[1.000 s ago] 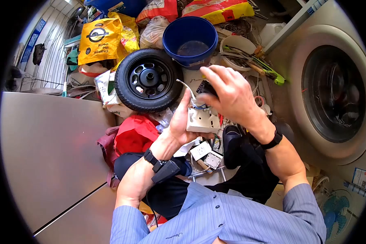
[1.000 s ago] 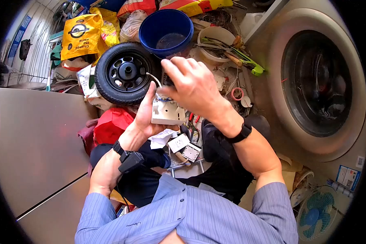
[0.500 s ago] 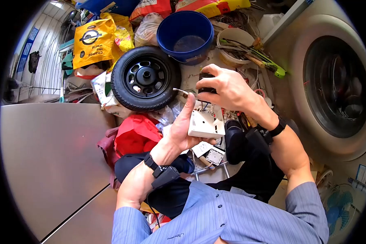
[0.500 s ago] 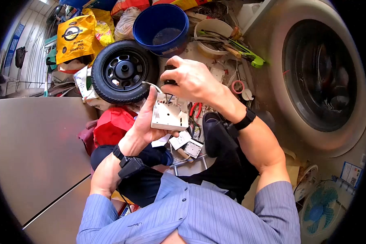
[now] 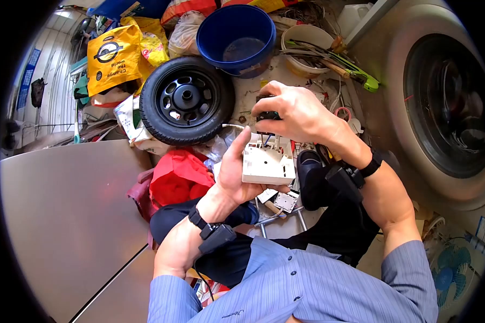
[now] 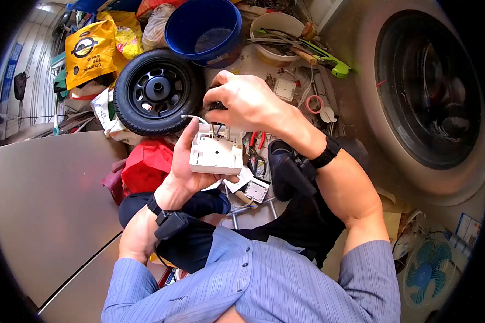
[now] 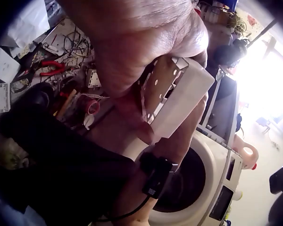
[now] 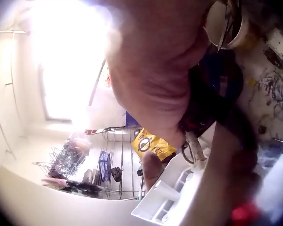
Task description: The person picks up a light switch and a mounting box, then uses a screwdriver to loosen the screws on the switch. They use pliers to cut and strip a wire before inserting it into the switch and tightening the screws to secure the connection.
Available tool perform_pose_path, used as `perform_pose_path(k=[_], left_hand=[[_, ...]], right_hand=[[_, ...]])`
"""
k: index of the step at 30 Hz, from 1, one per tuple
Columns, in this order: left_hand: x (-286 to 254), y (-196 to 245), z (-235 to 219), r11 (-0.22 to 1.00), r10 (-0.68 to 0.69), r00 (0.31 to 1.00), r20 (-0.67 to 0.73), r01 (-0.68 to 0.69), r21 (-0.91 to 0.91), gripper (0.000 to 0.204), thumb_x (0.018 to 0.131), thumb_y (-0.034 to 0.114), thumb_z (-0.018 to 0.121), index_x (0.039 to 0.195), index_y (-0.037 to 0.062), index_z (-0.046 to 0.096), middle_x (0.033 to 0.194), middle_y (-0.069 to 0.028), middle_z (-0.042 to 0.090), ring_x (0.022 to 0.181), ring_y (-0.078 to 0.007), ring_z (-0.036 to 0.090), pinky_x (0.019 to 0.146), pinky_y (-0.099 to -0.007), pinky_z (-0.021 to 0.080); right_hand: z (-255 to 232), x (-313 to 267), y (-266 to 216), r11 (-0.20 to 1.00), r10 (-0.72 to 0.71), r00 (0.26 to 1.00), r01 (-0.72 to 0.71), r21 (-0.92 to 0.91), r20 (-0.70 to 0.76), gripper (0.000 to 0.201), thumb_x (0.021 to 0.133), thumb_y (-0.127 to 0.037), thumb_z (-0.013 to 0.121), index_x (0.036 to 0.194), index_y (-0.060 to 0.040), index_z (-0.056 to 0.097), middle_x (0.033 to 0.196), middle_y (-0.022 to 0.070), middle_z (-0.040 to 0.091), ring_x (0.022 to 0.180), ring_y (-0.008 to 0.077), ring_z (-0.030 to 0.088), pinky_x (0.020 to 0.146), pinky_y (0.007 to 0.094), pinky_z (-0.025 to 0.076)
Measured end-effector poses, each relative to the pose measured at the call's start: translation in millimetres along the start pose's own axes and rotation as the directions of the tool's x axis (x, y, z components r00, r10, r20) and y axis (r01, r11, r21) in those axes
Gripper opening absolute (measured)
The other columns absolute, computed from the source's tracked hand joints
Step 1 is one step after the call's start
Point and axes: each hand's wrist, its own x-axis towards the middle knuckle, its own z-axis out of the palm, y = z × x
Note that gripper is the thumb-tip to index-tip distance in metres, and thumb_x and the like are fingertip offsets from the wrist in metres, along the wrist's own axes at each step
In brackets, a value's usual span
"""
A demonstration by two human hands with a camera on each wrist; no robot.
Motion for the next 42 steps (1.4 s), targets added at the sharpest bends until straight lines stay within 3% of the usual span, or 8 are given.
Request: perform_pose_path(k=[7,8,16,23,25,31,32,42], left_hand=[[0,-3,5,0.999,0.034,0.999,-0.026,-0.035,-0.017,0.08,0.104,0.074,0.037,0.148,0.0097,0.055,0.131,-0.0178,0.07,0.11,-0.0416,0.074,0.081,-0.0681,0.063],[-1,-3,9,0.997,0.068,0.996,-0.05,-0.067,0.033,0.078,0.104,0.074,0.036,0.147,0.0109,0.055,0.13,-0.0165,0.071,0.109,-0.0403,0.074,0.08,-0.0671,0.063],[0,0,3,0.976,0.146,0.979,-0.144,-0.119,0.18,0.073,0.105,0.072,0.035,0.146,0.0146,0.057,0.131,-0.0117,0.071,0.109,-0.0353,0.075,0.08,-0.0625,0.065],[1,-4,11,0.969,0.159,0.962,-0.22,-0.109,0.223,0.069,0.105,0.067,0.039,0.145,0.0149,0.057,0.131,-0.0116,0.071,0.11,-0.0362,0.075,0.08,-0.063,0.064],[1,-3,13,0.966,0.173,0.958,-0.227,-0.12,0.229,0.068,0.104,0.066,0.04,0.145,0.0147,0.057,0.13,-0.012,0.071,0.109,-0.0369,0.074,0.08,-0.0637,0.064],[-2,-3,-5,0.99,0.093,0.987,-0.128,-0.079,0.117,0.067,0.103,0.064,0.043,0.142,0.0116,0.059,0.125,-0.0179,0.072,0.107,-0.0401,0.075,0.079,-0.0663,0.064],[-4,-3,-2,0.992,0.09,0.988,-0.127,-0.078,0.098,0.068,0.103,0.064,0.043,0.142,0.0103,0.059,0.123,-0.0195,0.073,0.104,-0.0407,0.075,0.077,-0.0659,0.065],[-11,-3,9,0.997,0.074,0.987,-0.141,-0.07,0.036,0.073,0.104,0.064,0.042,0.139,0.0027,0.059,0.119,-0.0231,0.073,0.101,-0.0396,0.076,0.074,-0.0615,0.066]], right_hand=[[2,-5,-8,0.97,-0.19,0.972,0.165,-0.178,-0.136,0.027,0.077,-0.017,0.084,0.103,-0.0095,0.077,0.115,0.0128,0.067,0.097,0.0317,0.071,0.079,0.0415,0.06],[2,-5,-11,0.958,-0.248,0.948,0.209,-0.196,-0.202,0.017,0.078,-0.017,0.079,0.092,-0.0084,0.076,0.11,0.0161,0.068,0.093,0.0308,0.071,0.078,0.0409,0.061],[0,-13,-33,0.911,-0.179,0.98,0.132,-0.391,-0.085,0.021,0.078,-0.016,0.073,0.096,-0.0058,0.074,0.115,0.016,0.059,0.101,0.0291,0.066,0.086,0.0407,0.057],[2,-13,-29,0.951,-0.176,0.984,0.159,-0.264,-0.04,0.02,0.079,-0.015,0.073,0.097,-0.0061,0.074,0.109,0.0151,0.057,0.1,0.0306,0.066,0.081,0.0433,0.059],[1,-13,-30,0.971,-0.155,0.988,0.148,-0.186,-0.025,0.021,0.076,-0.008,0.074,0.096,-0.0065,0.073,0.12,0.0181,0.058,0.104,0.0335,0.066,0.083,0.0425,0.058],[-3,-8,-3,0.977,-0.211,0.977,0.211,0.038,0.006,0.013,0.074,-0.005,0.072,0.086,-0.0041,0.078,0.114,0.0211,0.061,0.092,0.0379,0.07,0.081,0.046,0.059],[-6,-7,-3,0.988,-0.148,0.985,0.143,0.054,0.093,0.02,0.074,-0.001,0.074,0.093,-0.007,0.079,0.124,0.0197,0.059,0.098,0.0386,0.07,0.083,0.0449,0.059],[-4,-4,-1,0.986,-0.125,0.981,0.106,0.132,0.148,0.022,0.077,-0.002,0.075,0.098,-0.0086,0.08,0.126,0.0206,0.059,0.1,0.0395,0.07,0.085,0.0462,0.059]])
